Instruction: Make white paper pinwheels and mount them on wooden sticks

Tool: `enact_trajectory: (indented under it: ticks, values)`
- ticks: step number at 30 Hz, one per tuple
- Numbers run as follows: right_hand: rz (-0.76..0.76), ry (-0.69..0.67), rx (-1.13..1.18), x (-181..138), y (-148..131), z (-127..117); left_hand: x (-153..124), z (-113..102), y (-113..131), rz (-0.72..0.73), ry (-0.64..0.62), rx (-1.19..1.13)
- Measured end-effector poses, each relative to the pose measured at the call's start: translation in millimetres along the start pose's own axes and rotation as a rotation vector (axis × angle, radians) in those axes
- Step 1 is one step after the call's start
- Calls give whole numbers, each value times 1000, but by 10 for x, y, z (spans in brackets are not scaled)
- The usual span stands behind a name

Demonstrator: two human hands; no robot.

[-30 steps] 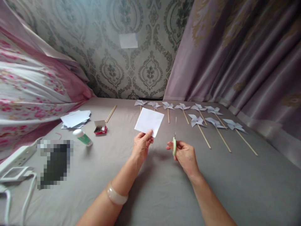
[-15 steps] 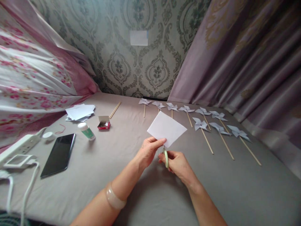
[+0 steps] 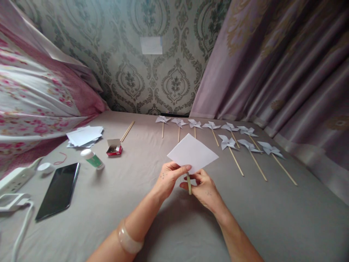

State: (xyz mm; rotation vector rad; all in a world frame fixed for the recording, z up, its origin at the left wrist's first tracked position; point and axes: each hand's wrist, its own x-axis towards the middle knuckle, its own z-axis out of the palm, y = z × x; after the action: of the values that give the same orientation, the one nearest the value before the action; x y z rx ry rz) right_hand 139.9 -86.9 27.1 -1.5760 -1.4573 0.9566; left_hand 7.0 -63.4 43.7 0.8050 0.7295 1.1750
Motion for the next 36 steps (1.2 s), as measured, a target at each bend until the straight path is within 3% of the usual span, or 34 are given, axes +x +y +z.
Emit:
enact_trajectory:
  ticks: [5, 9, 12, 22, 36]
  values:
    - [140, -234, 195, 29, -56, -32, 11, 35, 17, -2, 89, -22]
    - [119, -180, 152, 57, -42, -59, 72, -6, 116, 26, 335, -115]
    - [26, -133, 56, 39, -57, -72, 106, -62, 207, 47, 418, -190]
    - [-213, -382, -256, -125, -53, -82, 88, -97, 241, 60, 441, -214]
    - [-266, -379, -204, -117, -44, -24, 35, -42, 169, 20, 419, -124]
